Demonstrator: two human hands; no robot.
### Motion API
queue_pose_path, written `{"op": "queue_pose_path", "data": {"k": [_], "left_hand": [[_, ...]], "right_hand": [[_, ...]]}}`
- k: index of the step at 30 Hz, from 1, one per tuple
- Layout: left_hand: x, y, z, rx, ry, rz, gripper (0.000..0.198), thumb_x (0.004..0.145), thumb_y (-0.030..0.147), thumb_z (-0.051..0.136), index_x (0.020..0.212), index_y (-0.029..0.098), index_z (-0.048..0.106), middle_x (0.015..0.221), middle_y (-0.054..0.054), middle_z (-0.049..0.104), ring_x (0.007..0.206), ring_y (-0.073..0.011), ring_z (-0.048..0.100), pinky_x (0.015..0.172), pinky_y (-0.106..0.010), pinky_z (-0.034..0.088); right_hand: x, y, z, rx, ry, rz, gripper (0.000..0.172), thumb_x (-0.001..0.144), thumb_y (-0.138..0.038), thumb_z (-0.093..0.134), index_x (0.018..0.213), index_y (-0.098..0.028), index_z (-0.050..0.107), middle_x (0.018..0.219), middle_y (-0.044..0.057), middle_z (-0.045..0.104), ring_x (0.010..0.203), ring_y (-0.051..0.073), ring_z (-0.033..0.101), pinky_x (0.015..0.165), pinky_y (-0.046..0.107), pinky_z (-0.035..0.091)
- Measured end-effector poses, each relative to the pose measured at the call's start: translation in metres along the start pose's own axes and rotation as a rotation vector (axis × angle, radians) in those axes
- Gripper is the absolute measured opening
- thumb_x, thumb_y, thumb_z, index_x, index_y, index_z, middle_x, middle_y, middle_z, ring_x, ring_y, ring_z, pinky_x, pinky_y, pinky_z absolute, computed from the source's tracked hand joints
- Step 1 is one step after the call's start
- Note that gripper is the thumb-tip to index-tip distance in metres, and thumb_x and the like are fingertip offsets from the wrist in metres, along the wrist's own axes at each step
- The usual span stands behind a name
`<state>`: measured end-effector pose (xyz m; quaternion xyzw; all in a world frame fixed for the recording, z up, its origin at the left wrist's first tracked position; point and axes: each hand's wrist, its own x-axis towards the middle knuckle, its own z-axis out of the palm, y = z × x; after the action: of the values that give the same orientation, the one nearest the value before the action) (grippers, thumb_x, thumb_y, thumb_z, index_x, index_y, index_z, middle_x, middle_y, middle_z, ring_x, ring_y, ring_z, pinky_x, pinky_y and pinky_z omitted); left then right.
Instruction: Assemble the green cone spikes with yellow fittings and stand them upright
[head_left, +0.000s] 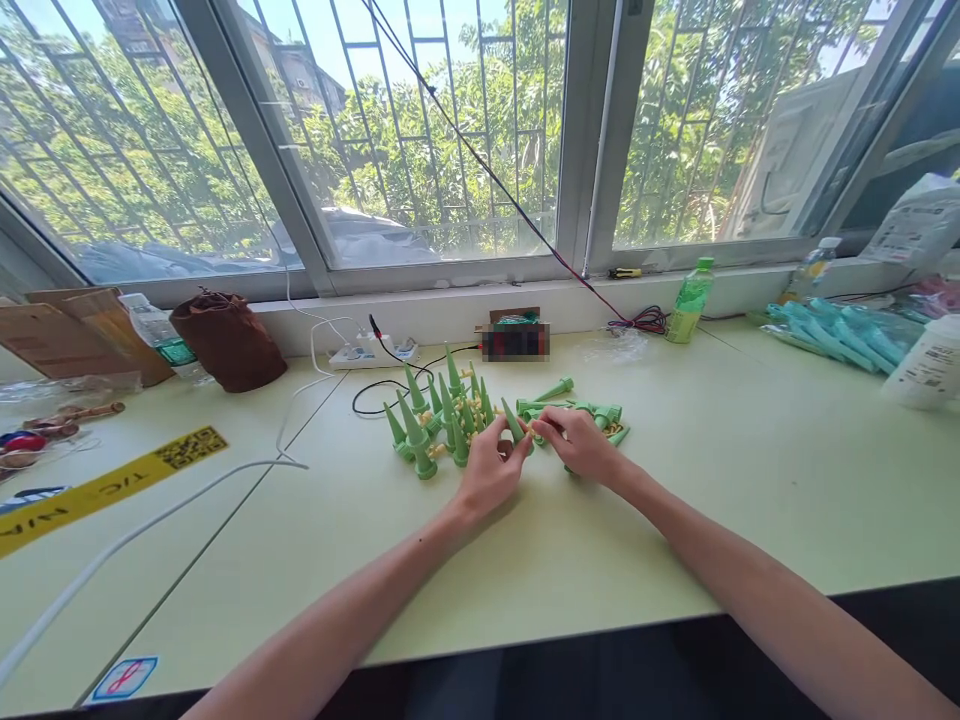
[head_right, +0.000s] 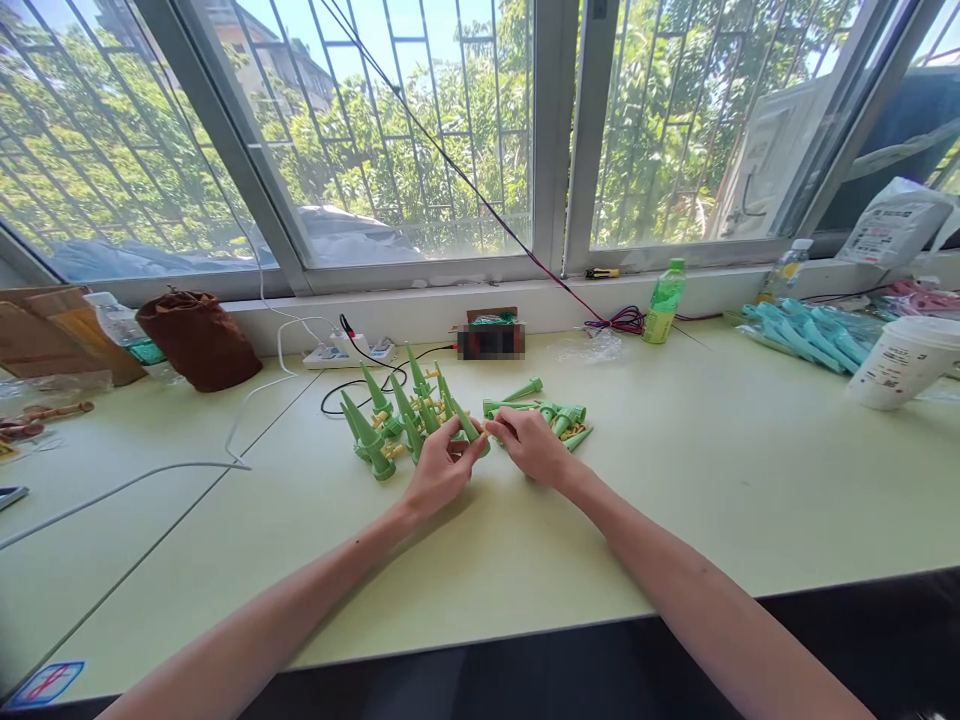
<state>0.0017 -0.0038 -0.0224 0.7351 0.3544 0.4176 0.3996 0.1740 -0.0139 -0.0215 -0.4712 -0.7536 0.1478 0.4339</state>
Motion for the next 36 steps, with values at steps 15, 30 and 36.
{"op": "queue_pose_path", "data": {"k": [15,30,36], "left_hand": [[0.002,0.005,-0.002,-0.078,-0.018,-0.054,0.026,0.084,0.042,0.061,0.091,0.018,0.054,0.06,0.005,0.05,0.043,-0.0061,0.044,0.042,-0.019,0.032],[0.001,0.008,0.0,-0.129,-0.028,-0.074,0.028,0.083,0.044,0.063,0.089,0.017,0.055,0.059,0.005,0.05,0.041,-0.0054,0.043,0.04,-0.018,0.033],[0.002,0.009,0.0,-0.197,-0.013,-0.128,0.032,0.081,0.047,0.065,0.09,0.018,0.054,0.059,0.006,0.05,0.039,-0.0046,0.041,0.036,-0.017,0.031]], "right_hand": [[-0.001,0.0,-0.002,0.026,-0.046,-0.03,0.025,0.095,-0.031,0.045,0.073,-0.02,0.05,0.063,-0.001,0.05,0.059,0.014,0.041,0.058,0.026,0.033],[-0.001,0.004,0.0,-0.029,-0.032,-0.014,0.042,0.098,-0.04,0.038,0.061,-0.021,0.039,0.056,-0.002,0.043,0.054,0.013,0.036,0.053,0.028,0.027],[0.0,-0.005,-0.003,0.006,-0.004,-0.01,0.033,0.097,-0.04,0.042,0.074,-0.019,0.053,0.063,0.0,0.054,0.057,0.014,0.044,0.056,0.027,0.033]]}}
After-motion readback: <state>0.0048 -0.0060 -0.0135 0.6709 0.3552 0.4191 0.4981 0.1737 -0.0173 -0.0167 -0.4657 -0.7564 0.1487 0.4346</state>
